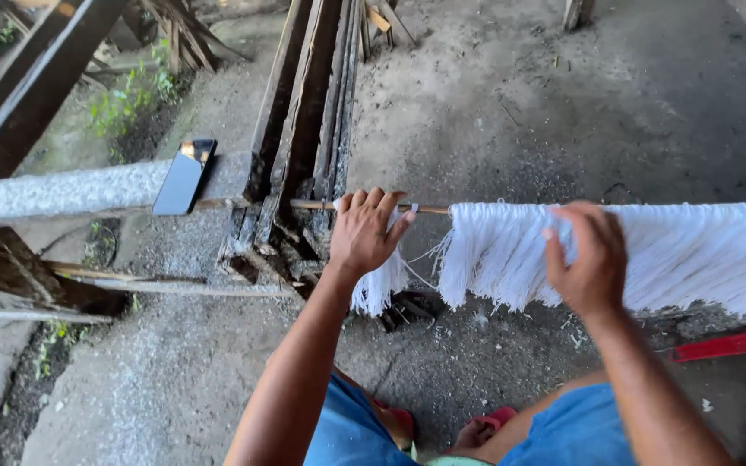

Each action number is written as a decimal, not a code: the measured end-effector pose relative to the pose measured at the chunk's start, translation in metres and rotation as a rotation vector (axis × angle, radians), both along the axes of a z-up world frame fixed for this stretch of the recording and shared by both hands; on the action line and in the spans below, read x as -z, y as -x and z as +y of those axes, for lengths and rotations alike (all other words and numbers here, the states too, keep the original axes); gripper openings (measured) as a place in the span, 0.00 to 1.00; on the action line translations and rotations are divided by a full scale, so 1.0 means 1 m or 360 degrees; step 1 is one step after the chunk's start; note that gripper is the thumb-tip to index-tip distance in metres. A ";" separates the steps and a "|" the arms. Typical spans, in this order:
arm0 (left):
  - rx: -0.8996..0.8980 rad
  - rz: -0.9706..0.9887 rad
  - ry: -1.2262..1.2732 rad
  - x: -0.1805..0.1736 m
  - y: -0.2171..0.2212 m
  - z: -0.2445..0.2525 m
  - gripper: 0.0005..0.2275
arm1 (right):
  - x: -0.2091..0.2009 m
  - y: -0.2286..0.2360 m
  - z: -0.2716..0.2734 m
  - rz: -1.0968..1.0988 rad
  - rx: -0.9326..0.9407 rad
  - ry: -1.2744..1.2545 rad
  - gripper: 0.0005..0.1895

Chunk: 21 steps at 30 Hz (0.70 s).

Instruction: Manually separating bundles of white threads hanging from a wooden rod in a workshop environment.

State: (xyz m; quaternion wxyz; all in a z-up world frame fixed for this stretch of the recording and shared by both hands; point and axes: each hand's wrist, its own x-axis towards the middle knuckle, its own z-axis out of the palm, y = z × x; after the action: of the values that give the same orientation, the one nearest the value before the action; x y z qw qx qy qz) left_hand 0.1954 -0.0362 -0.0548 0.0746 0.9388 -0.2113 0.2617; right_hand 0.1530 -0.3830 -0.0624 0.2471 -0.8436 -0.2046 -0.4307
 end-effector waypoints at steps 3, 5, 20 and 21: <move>-0.0016 -0.0008 0.0035 -0.002 0.000 -0.002 0.22 | 0.049 0.004 0.051 0.0520 -0.0092 -0.0097 0.19; -0.0022 0.0010 0.0047 0.000 0.001 0.000 0.24 | 0.034 0.014 0.100 0.0957 -0.0041 -0.0160 0.16; -0.0024 0.0037 0.0082 0.014 -0.009 0.002 0.21 | 0.080 0.028 0.134 0.0956 -0.0466 -0.0593 0.22; -0.0027 0.0020 0.0061 0.014 -0.009 0.001 0.20 | 0.070 0.025 0.130 0.0822 -0.0321 -0.0627 0.20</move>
State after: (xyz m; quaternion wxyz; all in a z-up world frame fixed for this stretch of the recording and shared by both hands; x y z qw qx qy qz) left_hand 0.2048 -0.0347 -0.0683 0.0918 0.9405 -0.1979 0.2604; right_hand 0.1281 -0.2534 -0.1327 0.4903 -0.8363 -0.1305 -0.2075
